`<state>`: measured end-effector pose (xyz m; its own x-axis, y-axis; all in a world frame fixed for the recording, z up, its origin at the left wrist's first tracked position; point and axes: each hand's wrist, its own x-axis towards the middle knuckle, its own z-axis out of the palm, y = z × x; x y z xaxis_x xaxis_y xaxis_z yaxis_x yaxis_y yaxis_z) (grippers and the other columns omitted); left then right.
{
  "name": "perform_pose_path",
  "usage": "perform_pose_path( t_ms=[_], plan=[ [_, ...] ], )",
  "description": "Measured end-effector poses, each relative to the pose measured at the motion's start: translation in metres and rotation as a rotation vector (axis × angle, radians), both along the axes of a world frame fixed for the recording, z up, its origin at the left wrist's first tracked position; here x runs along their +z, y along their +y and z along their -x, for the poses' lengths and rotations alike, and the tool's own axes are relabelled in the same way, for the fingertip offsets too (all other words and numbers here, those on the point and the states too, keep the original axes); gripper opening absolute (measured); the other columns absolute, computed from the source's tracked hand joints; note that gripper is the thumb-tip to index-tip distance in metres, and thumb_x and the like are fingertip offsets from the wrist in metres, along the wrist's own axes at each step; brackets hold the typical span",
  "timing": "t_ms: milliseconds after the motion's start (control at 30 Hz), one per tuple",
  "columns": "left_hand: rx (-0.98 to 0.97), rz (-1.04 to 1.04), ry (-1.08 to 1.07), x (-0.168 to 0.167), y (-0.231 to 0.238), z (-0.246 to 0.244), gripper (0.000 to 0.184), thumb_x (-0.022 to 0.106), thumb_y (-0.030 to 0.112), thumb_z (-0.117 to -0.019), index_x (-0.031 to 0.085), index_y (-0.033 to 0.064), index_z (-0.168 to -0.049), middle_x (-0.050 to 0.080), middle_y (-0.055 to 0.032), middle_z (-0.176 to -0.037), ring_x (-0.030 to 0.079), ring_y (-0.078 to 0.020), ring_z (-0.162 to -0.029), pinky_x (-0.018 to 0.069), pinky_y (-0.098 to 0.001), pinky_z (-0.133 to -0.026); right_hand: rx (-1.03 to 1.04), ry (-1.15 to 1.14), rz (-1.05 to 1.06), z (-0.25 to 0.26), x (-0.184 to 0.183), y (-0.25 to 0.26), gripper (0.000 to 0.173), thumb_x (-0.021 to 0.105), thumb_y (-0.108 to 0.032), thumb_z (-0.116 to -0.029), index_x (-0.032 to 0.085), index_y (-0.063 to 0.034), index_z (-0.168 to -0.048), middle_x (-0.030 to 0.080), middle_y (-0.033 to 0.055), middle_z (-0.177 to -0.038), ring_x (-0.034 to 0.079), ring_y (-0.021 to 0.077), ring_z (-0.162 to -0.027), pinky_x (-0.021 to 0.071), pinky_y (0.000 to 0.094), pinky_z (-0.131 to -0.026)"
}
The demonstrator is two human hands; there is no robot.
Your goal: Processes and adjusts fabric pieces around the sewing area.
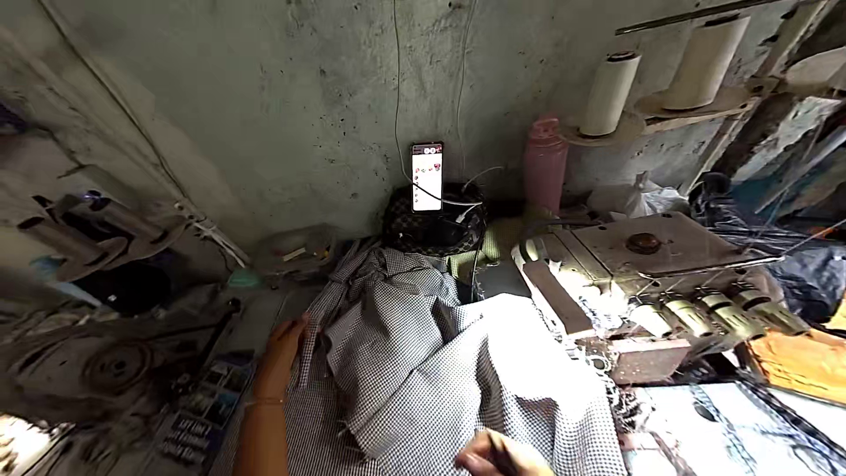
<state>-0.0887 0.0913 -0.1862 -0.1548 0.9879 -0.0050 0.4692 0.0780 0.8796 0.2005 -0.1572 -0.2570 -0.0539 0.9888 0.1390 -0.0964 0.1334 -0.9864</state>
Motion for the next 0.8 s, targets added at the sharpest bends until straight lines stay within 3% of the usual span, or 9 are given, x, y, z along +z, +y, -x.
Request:
perform_pose_path(
  t_ms=[67, 167, 233, 333, 467, 633, 700, 733, 800],
  plan=[
    [-0.016, 0.046, -0.173, 0.004, -0.006, -0.016, 0.027, 0.051, 0.023, -0.1074, 0.060, -0.0003, -0.118, 0.064, -0.0027, -0.091, 0.061, -0.0042, -0.075, 0.0529, -0.0238, -0.068, 0.072, 0.087, 0.126, 0.033, 0.017, 0.042, 0.023, 0.060, -0.015, -0.1031, 0.069, 0.0029, -0.114, 0.072, 0.0046, -0.097, 0.059, -0.0003, -0.061, 0.0515, 0.0196, -0.055],
    [-0.052, 0.090, -0.261, 0.005, -0.016, -0.039, 0.025, 0.051, 0.020, -0.1073, 0.057, -0.0008, -0.121, 0.061, -0.0049, -0.091, 0.059, -0.0078, -0.073, 0.0514, -0.0260, -0.065, 0.176, 0.253, 0.330, 0.072, 0.033, 0.104, 0.031, 0.056, -0.017, -0.1062, 0.061, 0.0009, -0.132, 0.069, 0.0070, -0.117, 0.063, 0.0031, -0.067, 0.0529, 0.0203, -0.057],
    [-0.058, 0.114, -0.288, 0.001, -0.019, -0.048, 0.025, 0.050, 0.021, -0.1077, 0.057, 0.0005, -0.120, 0.062, -0.0055, -0.091, 0.060, -0.0092, -0.073, 0.0523, -0.0272, -0.064, 0.186, 0.376, 0.526, 0.092, 0.042, 0.132, 0.033, 0.052, -0.025, -0.1088, 0.058, -0.0048, -0.133, 0.071, 0.0051, -0.109, 0.060, 0.0030, -0.058, 0.0438, 0.0176, -0.047],
    [-0.096, 0.145, -0.408, -0.007, -0.018, -0.060, 0.024, 0.044, 0.019, -0.1101, 0.055, 0.0006, -0.121, 0.068, -0.0079, -0.094, 0.066, -0.0114, -0.077, 0.0550, -0.0272, -0.066, 0.168, 0.457, 0.644, 0.104, 0.043, 0.150, 0.023, 0.053, -0.029, -0.1086, 0.058, -0.0067, -0.113, 0.067, 0.0009, -0.081, 0.051, 0.0013, -0.047, 0.0380, 0.0151, -0.041],
    [-0.137, 0.182, -0.665, -0.020, 0.013, -0.078, 0.018, 0.042, 0.009, -0.1089, 0.052, 0.0012, -0.121, 0.072, -0.0071, -0.099, 0.068, -0.0094, -0.071, 0.0555, -0.0223, -0.061, 0.119, 0.360, 0.547, 0.082, 0.042, 0.123, 0.013, 0.060, -0.016, -0.1046, 0.063, -0.0037, -0.108, 0.062, -0.0023, -0.074, 0.045, -0.0008, -0.046, 0.0367, 0.0147, -0.043],
    [0.045, 0.111, -0.715, -0.030, 0.080, -0.086, 0.010, 0.046, 0.008, -0.1062, 0.052, 0.0038, -0.114, 0.059, 0.0009, -0.073, 0.058, -0.0039, -0.056, 0.0509, -0.0179, -0.053, -0.115, 0.203, 0.214, 0.003, 0.040, 0.027, 0.022, 0.066, -0.003, -0.0923, 0.058, -0.0061, -0.113, 0.061, -0.0089, -0.075, 0.050, -0.0026, -0.054, 0.0433, 0.0170, -0.048],
    [0.119, 0.008, -0.573, -0.030, 0.088, -0.093, 0.044, 0.054, 0.008, -0.1036, 0.036, 0.0038, -0.144, 0.060, -0.0081, -0.106, 0.065, -0.0111, -0.081, 0.0569, -0.0261, -0.069, -0.274, 0.165, 0.158, -0.030, 0.045, -0.005, 0.017, 0.065, 0.000, -0.0930, 0.066, -0.0084, -0.108, 0.069, -0.0120, -0.081, 0.056, -0.0064, -0.057, 0.0477, 0.0145, -0.051],
    [0.065, -0.055, -0.478, -0.028, 0.080, -0.099, 0.066, 0.056, 0.008, -0.1023, 0.020, 0.0025, -0.157, 0.051, -0.0197, -0.139, 0.061, -0.0222, -0.111, 0.0542, -0.0366, -0.089, -0.334, 0.150, 0.167, -0.045, 0.050, -0.016, 0.018, 0.062, 0.002, -0.0936, 0.068, -0.0074, -0.107, 0.071, -0.0122, -0.080, 0.054, -0.0074, -0.055, 0.0467, 0.0137, -0.050],
    [-0.202, -0.324, -0.238, -0.031, 0.042, -0.118, 0.071, 0.059, 0.008, -0.0961, 0.023, -0.0127, -0.153, 0.036, -0.0367, -0.152, 0.043, -0.0425, -0.137, 0.0397, -0.0539, -0.109, -0.405, 0.171, 0.209, -0.067, 0.053, -0.028, 0.021, 0.058, 0.004, -0.0952, 0.071, -0.0086, -0.105, 0.070, -0.0120, -0.076, 0.050, -0.0080, -0.050, 0.0432, 0.0120, -0.048]
  ],
)
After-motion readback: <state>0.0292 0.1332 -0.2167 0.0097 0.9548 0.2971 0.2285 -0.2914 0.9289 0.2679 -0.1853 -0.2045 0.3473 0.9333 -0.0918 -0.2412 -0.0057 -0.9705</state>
